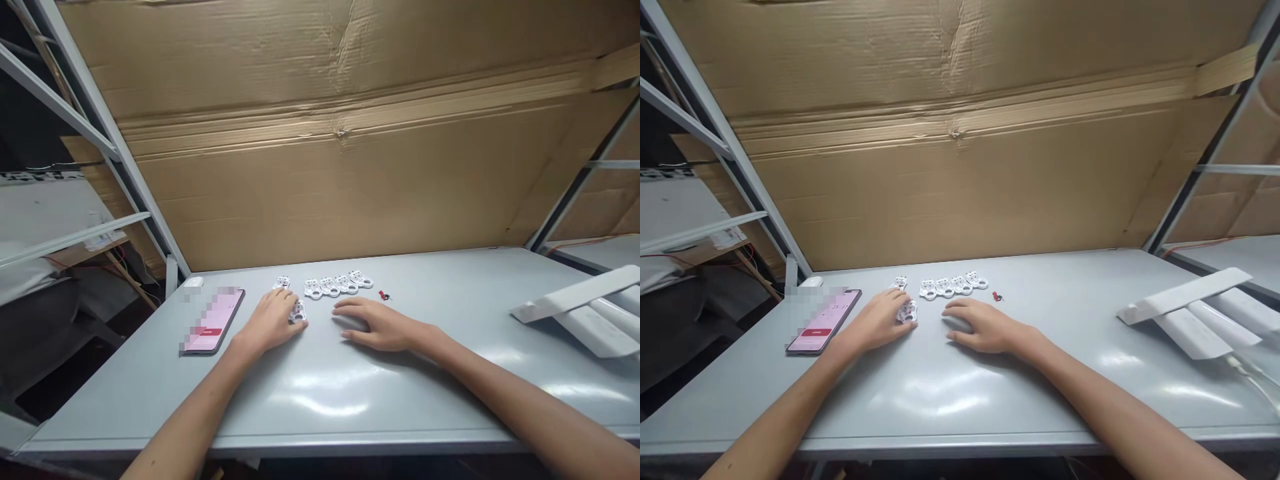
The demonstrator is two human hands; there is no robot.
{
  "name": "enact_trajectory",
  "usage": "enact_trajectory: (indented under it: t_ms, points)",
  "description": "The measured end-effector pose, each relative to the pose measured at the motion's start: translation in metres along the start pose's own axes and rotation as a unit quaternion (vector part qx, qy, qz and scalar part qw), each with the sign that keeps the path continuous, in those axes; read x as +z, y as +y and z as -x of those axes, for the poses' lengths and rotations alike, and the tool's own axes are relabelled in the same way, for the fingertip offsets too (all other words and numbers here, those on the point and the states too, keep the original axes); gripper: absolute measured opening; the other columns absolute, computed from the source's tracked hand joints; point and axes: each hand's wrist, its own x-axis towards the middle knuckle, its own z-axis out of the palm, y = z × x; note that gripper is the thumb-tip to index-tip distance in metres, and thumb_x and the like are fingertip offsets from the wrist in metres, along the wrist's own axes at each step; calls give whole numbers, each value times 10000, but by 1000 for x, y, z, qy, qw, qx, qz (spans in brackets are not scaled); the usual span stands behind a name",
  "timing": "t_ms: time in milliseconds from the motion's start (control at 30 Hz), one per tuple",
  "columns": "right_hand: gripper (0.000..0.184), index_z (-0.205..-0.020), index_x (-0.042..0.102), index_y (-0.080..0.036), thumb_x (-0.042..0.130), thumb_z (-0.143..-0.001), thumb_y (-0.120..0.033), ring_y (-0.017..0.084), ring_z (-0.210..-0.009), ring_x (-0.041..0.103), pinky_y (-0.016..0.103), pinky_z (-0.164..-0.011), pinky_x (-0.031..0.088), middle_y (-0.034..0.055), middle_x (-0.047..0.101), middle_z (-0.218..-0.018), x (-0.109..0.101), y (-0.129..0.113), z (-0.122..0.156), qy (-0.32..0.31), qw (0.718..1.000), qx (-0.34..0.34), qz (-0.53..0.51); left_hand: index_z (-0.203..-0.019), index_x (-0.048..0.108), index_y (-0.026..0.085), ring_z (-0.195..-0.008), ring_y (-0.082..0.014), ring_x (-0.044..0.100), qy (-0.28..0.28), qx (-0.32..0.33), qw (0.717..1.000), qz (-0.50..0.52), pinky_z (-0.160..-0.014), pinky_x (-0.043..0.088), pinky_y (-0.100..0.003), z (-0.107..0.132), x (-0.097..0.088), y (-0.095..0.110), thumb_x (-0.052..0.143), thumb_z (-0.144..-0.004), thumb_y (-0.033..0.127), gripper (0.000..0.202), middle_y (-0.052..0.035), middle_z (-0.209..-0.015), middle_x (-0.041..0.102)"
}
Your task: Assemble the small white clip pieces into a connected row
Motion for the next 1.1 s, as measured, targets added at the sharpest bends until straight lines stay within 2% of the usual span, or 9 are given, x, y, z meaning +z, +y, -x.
enact_trajectory:
  t_ms: [100,200,367,600,767,867,933,1000,1100]
  points:
    - [439,-1279,609,-190,522,-928,-439,304,-1238,530,449,-1029,431,149,552,-1377,1,1,-1,8,1000,9,6,-1134,609,210,-1302,-333,437,13,-28,999,-23,-1054,362,-459,-4,9,-5,562,-899,362,284,-116,-1306,572]
    - [395,-1227,638,-190,524,-927,-420,302,-1217,546,432,-1008,445,147,572,-1347,1,1,-1,10,1000,8,13,-1252,569,213,-1354,-345,386,29,-55,997,-41,-1084,332,-489,-9,19,-10,540,-924,328,349,-130,-1413,501]
    - [361,-1179,658,-194,534,-922,-415,300,-1193,558,421,-988,453,141,586,-1320,-1,-2,-1,8,1000,6,14,-1239,562,184,-1312,-322,447,52,-65,996,-40,-1069,360,-460,-16,25,-14,531,-939,321,332,-144,-1354,546]
    - [321,-1148,668,-203,527,-925,-388,295,-1161,573,423,-969,460,133,604,-1287,-2,-5,-1,6,1000,3,16,-1148,572,166,-1114,-298,599,62,-98,993,-7,-925,467,-391,-19,25,-16,520,-952,386,299,-131,-1203,634]
    - [310,-1152,665,-216,530,-926,-379,283,-1145,579,419,-966,463,121,611,-1274,-1,-2,-1,9,1000,0,9,-1161,588,188,-1147,-304,587,88,-126,988,0,-943,462,-405,-22,29,-17,540,-939,401,311,-119,-1203,644]
    - [310,-1151,667,-224,548,-917,-388,285,-1136,585,417,-961,467,113,618,-1266,1,1,-1,13,1000,-1,-7,-1186,591,185,-1199,-310,556,90,-103,991,1,-995,438,-419,-22,26,-16,584,-912,401,349,-131,-1282,604]
    - [309,-1153,667,-227,550,-914,-385,280,-1130,590,415,-957,471,111,623,-1258,0,2,-1,16,1000,-3,-12,-1209,588,178,-1247,-309,521,77,-72,994,3,-1038,407,-419,-19,21,-15,575,-915,418,380,-137,-1339,569]
    - [306,-1152,668,-229,546,-914,-378,275,-1127,594,415,-959,468,110,628,-1257,-2,6,-1,27,1000,-7,-9,-1220,589,166,-1264,-303,509,40,-42,998,8,-1050,395,-414,-16,16,-14,512,-945,450,403,-139,-1348,566]
    - [302,-1147,667,-231,533,-912,-365,268,-1096,610,409,-943,469,101,653,-1228,-15,16,2,78,997,11,8,-1271,560,137,-1300,-315,476,-23,-21,1000,1,-1063,375,-430,-11,12,-11,435,-969,489,481,-160,-1380,540]
